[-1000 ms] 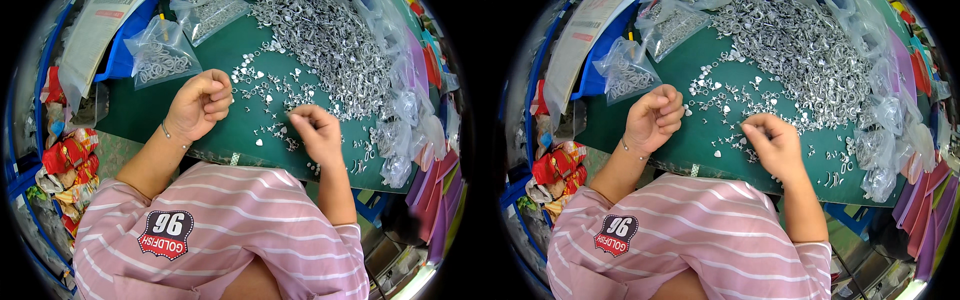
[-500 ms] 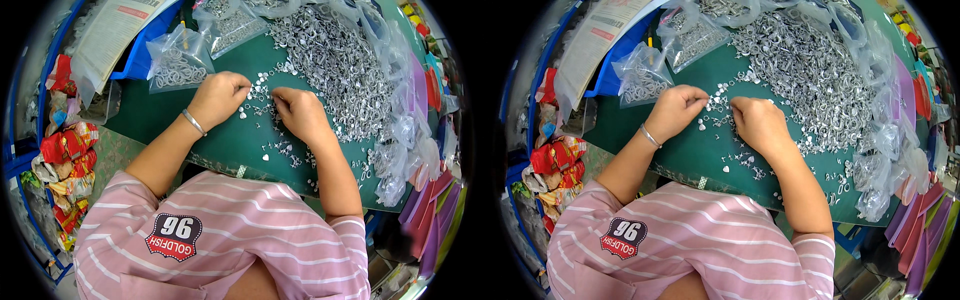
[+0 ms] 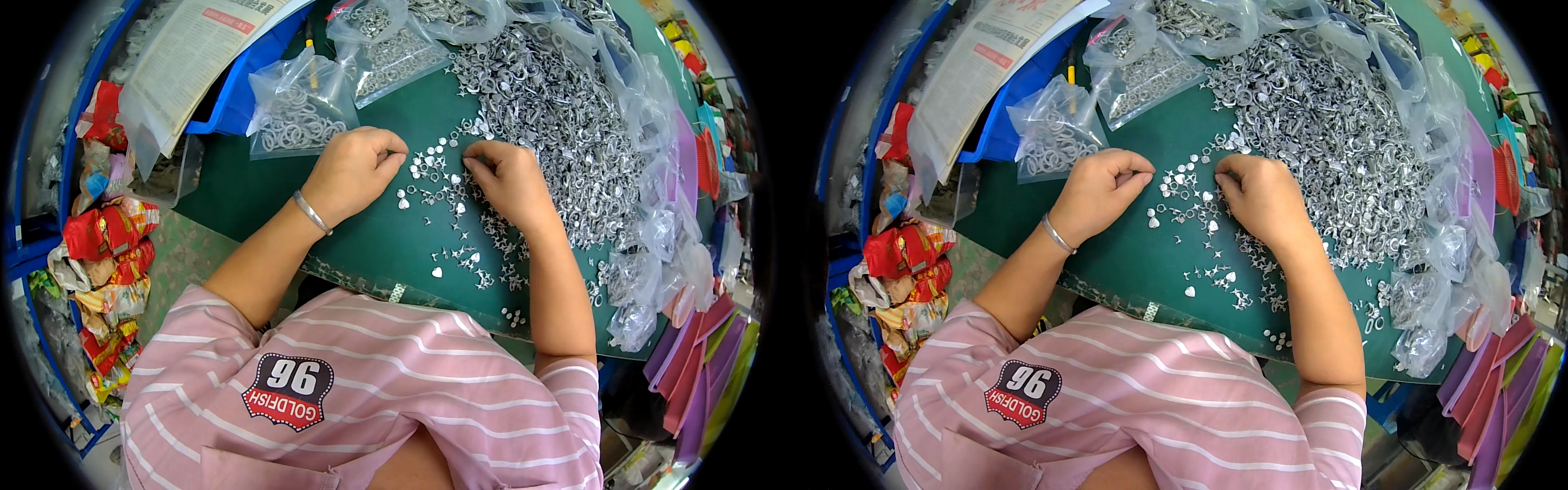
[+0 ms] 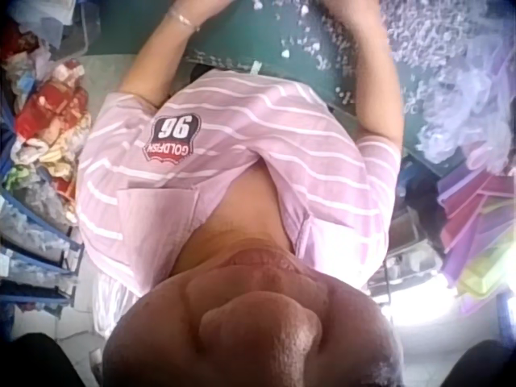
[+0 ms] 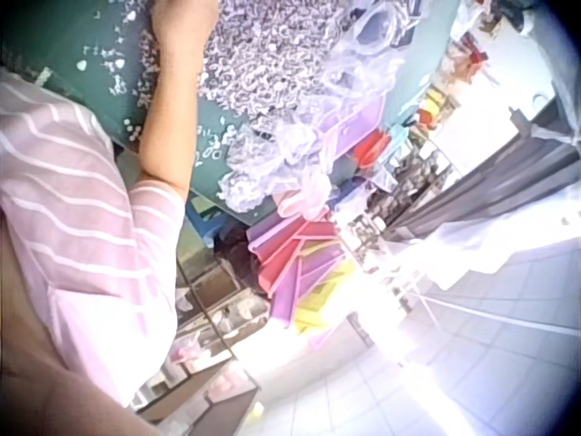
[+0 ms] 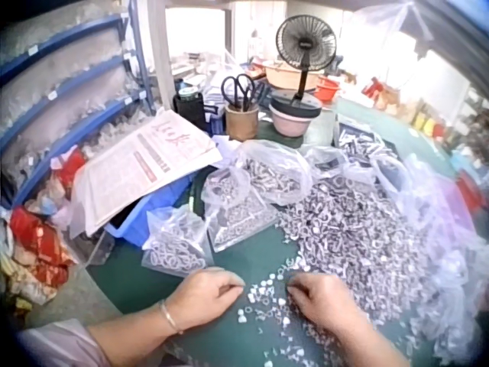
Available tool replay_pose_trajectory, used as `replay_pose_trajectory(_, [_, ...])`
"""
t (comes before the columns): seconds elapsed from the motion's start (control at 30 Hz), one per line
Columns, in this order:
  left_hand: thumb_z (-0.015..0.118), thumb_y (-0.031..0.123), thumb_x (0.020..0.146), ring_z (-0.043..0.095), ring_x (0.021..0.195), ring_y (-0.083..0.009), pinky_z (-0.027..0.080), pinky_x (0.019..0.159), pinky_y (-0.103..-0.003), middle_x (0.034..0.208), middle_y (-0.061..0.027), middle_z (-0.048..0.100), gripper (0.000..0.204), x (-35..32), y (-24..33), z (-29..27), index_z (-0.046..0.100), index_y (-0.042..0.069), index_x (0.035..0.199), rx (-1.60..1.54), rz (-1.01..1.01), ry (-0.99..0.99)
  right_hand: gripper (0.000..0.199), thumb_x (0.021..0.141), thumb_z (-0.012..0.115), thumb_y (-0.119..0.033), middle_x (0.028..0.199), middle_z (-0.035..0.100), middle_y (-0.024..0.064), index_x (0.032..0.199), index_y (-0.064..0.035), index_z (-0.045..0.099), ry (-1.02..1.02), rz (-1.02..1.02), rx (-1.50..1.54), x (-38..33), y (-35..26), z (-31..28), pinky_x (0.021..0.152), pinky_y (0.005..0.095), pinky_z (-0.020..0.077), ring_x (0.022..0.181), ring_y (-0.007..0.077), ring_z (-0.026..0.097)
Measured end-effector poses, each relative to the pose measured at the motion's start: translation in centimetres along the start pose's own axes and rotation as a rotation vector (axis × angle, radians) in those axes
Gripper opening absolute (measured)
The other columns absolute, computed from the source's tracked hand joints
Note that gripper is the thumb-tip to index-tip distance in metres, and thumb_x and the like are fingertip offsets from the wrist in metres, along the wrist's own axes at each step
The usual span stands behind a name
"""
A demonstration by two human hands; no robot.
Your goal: The person sorts through a large pile of small heart-shaped and star-shaped silver metal charms by hand on a green table, picking individual pieces and placing them into small plastic bags.
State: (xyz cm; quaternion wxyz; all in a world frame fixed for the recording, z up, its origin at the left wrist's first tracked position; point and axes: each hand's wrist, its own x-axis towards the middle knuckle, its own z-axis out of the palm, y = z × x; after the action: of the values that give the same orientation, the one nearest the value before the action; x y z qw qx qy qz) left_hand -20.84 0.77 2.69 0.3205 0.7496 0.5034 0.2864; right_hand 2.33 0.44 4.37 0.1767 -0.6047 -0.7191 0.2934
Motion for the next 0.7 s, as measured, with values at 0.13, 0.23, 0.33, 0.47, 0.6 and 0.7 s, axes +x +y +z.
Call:
replay_pose_trajectory(0.13, [0.067,0.008,0.08,0.06,0.064,-0.0225,0.048,0.061,-0.033,0.076,-0.0112,0.062,0.01,1.6,0.6,1.1,0.07,0.003,0.089,0.048,0.103,0.045,0.012,0.081,0.065,-0.012,0.08,0.069,0.0141,0.09,-0.008,0.072,0.049,-0.059,-0.011,0.4,-0.1,-0.1,0.069,0.0403,0.0538,0.074,0.0336,0.067])
replay_pose_trajectory(0.23, [0.067,0.011,0.08,0.064,0.073,-0.0302,0.051,0.068,-0.038,0.08,-0.0137,0.064,0.011,3.6,0.9,2.6,0.07,0.004,0.087,0.109,0.13,0.014,0.012,0.081,0.065,-0.013,0.081,0.069,0.0136,0.089,-0.0086,0.072,0.151,-0.157,-0.104,1.2,-0.3,1.2,0.069,0.0408,0.0536,0.075,0.0335,0.067])
replay_pose_trajectory(0.33, [0.066,0.015,0.081,0.063,0.077,-0.0337,0.051,0.073,-0.041,0.081,-0.0147,0.065,0.013,4.3,0.5,3.8,0.07,0.004,0.086,0.168,0.108,-0.041,0.012,0.081,0.065,-0.015,0.082,0.069,0.0131,0.089,-0.0091,0.072,0.163,-0.185,-0.124,1.1,0.0,1.5,0.068,0.0416,0.0533,0.076,0.033,0.067])
replay_pose_trajectory(0.47, [0.066,0.014,0.081,0.063,0.076,-0.0333,0.051,0.072,-0.041,0.081,-0.0142,0.064,0.011,4.1,0.3,3.5,0.07,0.004,0.085,0.176,0.118,-0.041,0.011,0.082,0.065,-0.016,0.083,0.069,0.0125,0.088,-0.0093,0.071,0.142,-0.126,-0.084,0.6,0.0,0.9,0.068,0.0422,0.0532,0.075,0.0328,0.067])
replay_pose_trajectory(0.6, [0.066,0.014,0.082,0.063,0.076,-0.0331,0.051,0.07,-0.041,0.08,-0.0136,0.063,0.01,3.7,0.6,3.6,0.068,0.004,0.082,0.182,0.12,-0.011,0.009,0.081,0.066,-0.014,0.083,0.069,0.012,0.086,-0.0082,0.07,0.164,-0.116,-0.154,0.7,-0.1,1.6,0.067,0.0414,0.0536,0.073,0.0326,0.066])
replay_pose_trajectory(0.7, [0.067,0.013,0.081,0.063,0.075,-0.0331,0.05,0.068,-0.041,0.079,-0.0133,0.062,0.009,3.5,0.4,3.5,0.067,0.004,0.081,0.198,0.138,0.02,0.008,0.081,0.065,-0.014,0.082,0.069,0.0126,0.085,-0.0071,0.069,0.282,-0.174,-0.208,0.6,-0.1,1.9,0.066,0.0407,0.0538,0.073,0.0324,0.066])
